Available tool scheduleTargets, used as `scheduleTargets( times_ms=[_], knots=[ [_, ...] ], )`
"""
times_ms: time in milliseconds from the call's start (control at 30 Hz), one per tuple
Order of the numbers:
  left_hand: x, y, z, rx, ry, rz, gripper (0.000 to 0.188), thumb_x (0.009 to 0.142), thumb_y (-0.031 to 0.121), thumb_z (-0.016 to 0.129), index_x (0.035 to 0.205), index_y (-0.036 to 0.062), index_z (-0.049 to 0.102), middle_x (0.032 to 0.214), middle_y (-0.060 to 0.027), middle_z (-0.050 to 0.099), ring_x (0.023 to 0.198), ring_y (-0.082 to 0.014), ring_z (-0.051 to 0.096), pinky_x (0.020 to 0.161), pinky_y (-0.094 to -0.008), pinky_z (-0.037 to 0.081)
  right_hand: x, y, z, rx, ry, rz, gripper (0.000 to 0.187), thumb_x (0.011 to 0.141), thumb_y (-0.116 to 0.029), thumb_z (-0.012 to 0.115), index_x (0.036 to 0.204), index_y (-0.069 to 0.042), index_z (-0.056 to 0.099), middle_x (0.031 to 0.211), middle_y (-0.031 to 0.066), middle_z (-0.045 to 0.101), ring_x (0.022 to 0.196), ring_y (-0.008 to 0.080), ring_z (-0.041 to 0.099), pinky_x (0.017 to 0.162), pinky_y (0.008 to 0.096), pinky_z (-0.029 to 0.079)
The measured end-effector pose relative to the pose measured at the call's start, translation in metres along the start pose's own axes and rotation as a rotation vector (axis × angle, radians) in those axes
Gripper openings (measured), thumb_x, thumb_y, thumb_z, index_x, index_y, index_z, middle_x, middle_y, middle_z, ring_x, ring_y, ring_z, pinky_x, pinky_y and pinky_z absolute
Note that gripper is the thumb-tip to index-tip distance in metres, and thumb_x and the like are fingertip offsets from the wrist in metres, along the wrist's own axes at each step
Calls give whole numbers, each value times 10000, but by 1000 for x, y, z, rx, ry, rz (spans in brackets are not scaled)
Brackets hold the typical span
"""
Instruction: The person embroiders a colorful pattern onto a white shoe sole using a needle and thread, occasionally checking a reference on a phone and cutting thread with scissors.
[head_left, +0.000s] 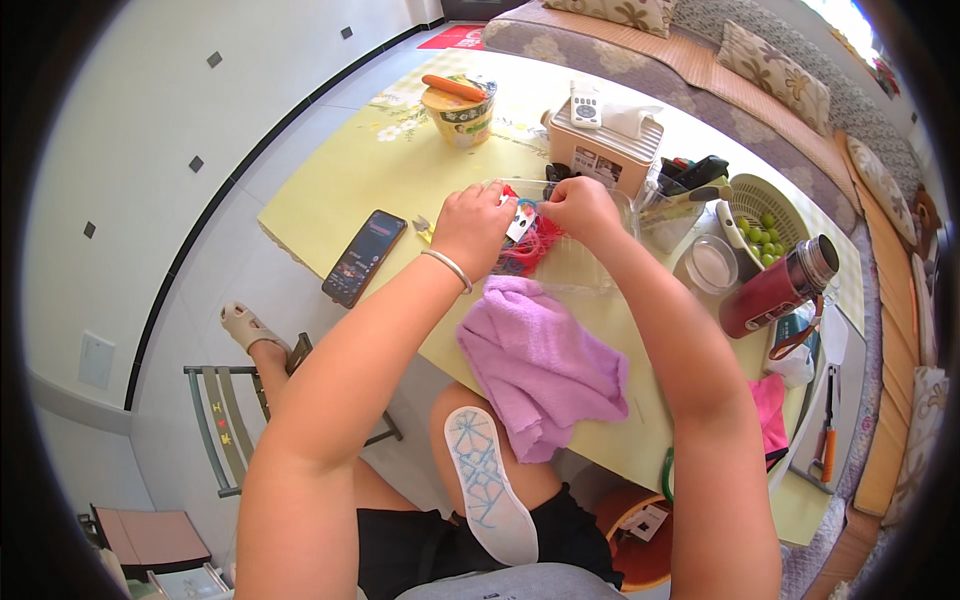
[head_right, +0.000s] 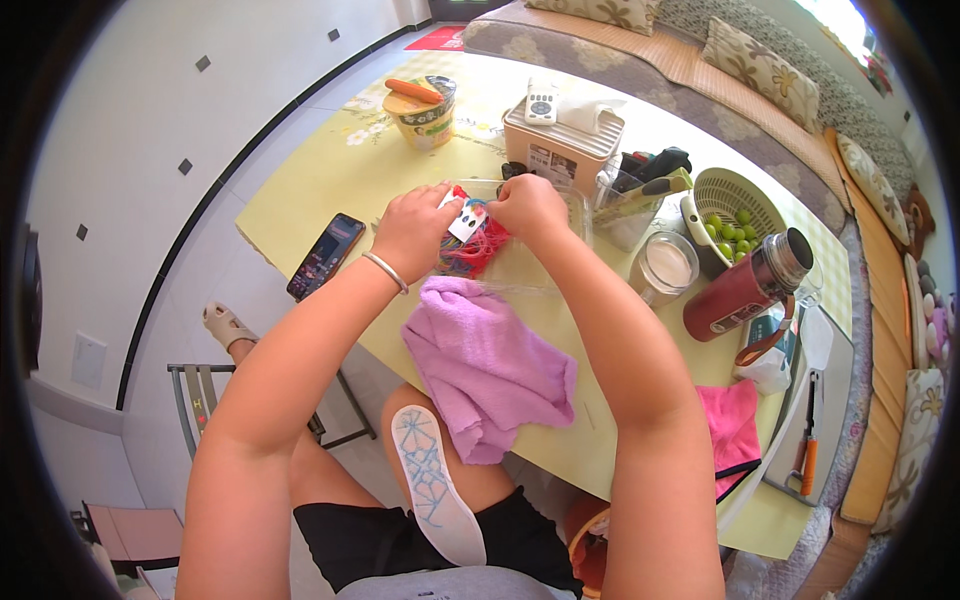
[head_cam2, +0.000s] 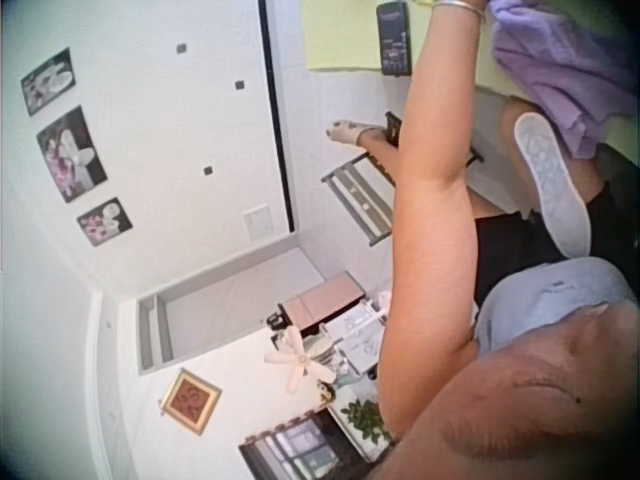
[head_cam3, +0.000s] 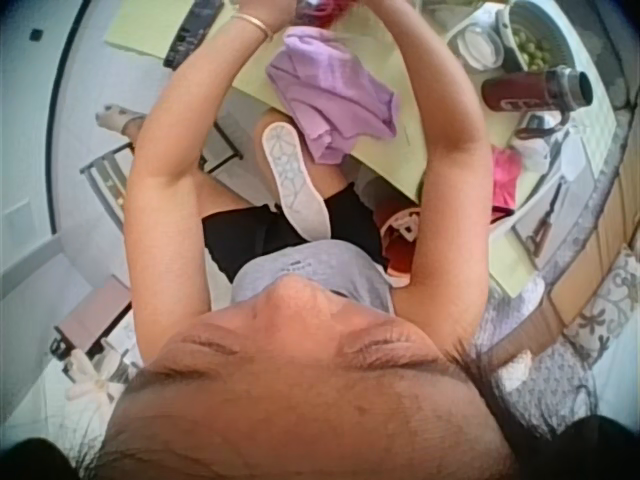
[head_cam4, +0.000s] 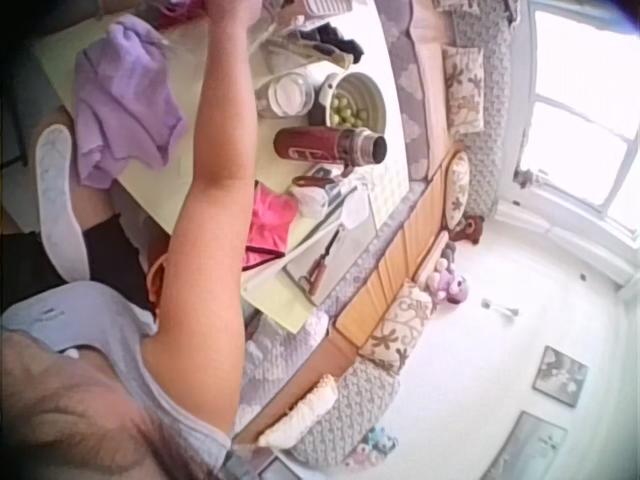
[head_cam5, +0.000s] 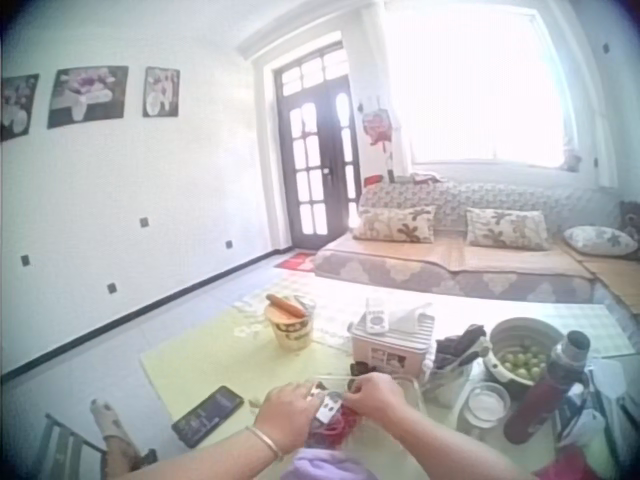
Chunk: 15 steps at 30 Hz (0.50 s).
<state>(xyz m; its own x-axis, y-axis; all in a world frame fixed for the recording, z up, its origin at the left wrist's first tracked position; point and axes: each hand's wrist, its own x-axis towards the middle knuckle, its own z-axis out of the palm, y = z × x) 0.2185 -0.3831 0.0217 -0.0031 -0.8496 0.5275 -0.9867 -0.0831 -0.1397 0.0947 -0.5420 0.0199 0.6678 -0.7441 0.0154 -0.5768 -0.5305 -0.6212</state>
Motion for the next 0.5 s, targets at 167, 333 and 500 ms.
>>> scheduleTargets(
  times_ms=[167,333,500],
  knots=[
    [7,1,7,129,-169,39,251,743,121,641,986,113,701,1126,-99,659,1001,-279,630,806,-405,496,-1,7,10,-76,-12,-33,163,710,-233,695,793,-99,736,861,136,704,816,308,677,748,403,537],
    [10,1,-3,28,-114,-28,152,758,136,619,879,108,707,939,-92,686,878,-264,658,742,-398,506,1,23,14,132,106,-63,136,738,-163,659,793,-54,719,821,155,696,791,308,674,726,398,531],
    [9,-8,-23,-300,57,-257,169,815,44,582,930,46,705,861,-146,689,792,-294,669,707,-373,522,-7,18,3,382,217,-106,134,783,-100,622,856,-28,710,746,139,681,703,225,656,663,348,514]
  ],
)
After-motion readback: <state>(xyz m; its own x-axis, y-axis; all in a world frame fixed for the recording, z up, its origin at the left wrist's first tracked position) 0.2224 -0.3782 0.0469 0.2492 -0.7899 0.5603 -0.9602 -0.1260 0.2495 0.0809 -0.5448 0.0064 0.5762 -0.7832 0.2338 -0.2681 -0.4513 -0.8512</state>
